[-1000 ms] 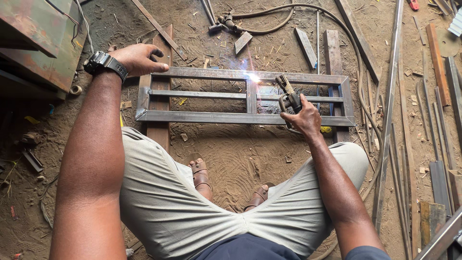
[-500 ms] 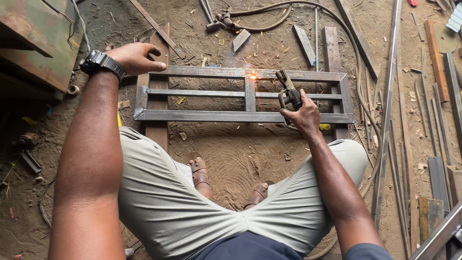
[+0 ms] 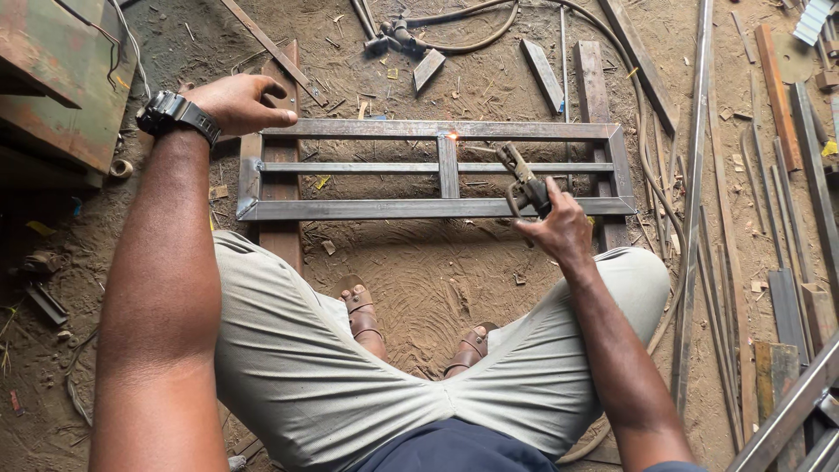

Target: The person welds a rectangular metal frame using a handheld welding torch. They sit on the ground and systematically weld the joints and crossbars of the frame, producing bright sparks and molten metal.

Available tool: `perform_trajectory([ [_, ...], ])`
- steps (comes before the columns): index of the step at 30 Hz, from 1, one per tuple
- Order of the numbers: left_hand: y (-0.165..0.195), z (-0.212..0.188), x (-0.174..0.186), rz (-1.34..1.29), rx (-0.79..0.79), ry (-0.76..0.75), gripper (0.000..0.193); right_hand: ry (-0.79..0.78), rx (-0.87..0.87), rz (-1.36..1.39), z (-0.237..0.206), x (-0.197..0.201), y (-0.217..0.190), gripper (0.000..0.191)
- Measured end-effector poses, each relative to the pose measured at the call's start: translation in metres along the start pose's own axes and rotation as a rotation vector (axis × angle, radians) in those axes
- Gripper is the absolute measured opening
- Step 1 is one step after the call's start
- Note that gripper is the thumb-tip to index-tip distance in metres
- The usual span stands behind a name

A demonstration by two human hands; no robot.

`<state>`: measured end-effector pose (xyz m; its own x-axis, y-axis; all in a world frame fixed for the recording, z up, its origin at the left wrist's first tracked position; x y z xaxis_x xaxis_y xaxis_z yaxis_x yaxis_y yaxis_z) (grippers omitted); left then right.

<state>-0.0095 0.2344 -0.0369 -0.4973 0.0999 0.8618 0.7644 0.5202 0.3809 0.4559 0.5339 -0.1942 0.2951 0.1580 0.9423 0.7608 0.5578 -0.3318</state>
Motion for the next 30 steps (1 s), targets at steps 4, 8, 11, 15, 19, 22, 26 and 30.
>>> perform_trajectory([
  [4, 0.000, 0.003, -0.002, -0.044, 0.034, 0.006, 0.078, 0.017, 0.036, -0.025, -0.015, -0.003, -0.002, 0.109],
  [8, 0.003, 0.003, -0.002, -0.023, -0.031, 0.014, 0.077, 0.002, 0.039, -0.029, -0.019, -0.003, -0.006, 0.107],
  [11, 0.003, 0.003, -0.001, -0.026, -0.019, 0.014, 0.076, 0.026, 0.060, -0.049, -0.023, -0.002, -0.007, 0.108],
  [15, 0.000, 0.001, -0.001, -0.040, -0.032, 0.015, 0.077, 0.029, 0.045, -0.066, -0.030, -0.004, -0.009, 0.109],
  [19, -0.002, 0.001, -0.002, -0.021, -0.052, 0.016, 0.075, 0.005, 0.023, -0.086, -0.032, -0.006, -0.013, 0.112],
  [22, 0.000, 0.000, -0.003, -0.026, -0.045, 0.027, 0.074, 0.008, 0.037, -0.080, -0.033, -0.007, -0.017, 0.111],
  [26, 0.001, -0.002, -0.003, -0.014, -0.008, 0.023, 0.072, 0.031, 0.074, -0.064, -0.033, -0.009, -0.021, 0.110],
  [30, 0.001, -0.004, -0.002, 0.014, -0.024, 0.022, 0.072, 0.026, 0.073, -0.085, -0.032, -0.010, -0.022, 0.109],
])
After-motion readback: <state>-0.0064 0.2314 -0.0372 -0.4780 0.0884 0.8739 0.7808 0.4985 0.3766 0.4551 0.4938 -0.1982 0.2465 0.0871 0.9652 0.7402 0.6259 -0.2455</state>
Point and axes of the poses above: each hand's wrist, its own z-axis towards the middle knuckle, its own x-axis out of the back of the hand, y = z × x, the point moved 1 cm from there along z, towards the middle knuckle, and after that the axes turned 12 degrees about -x, right-handed, at the moved point
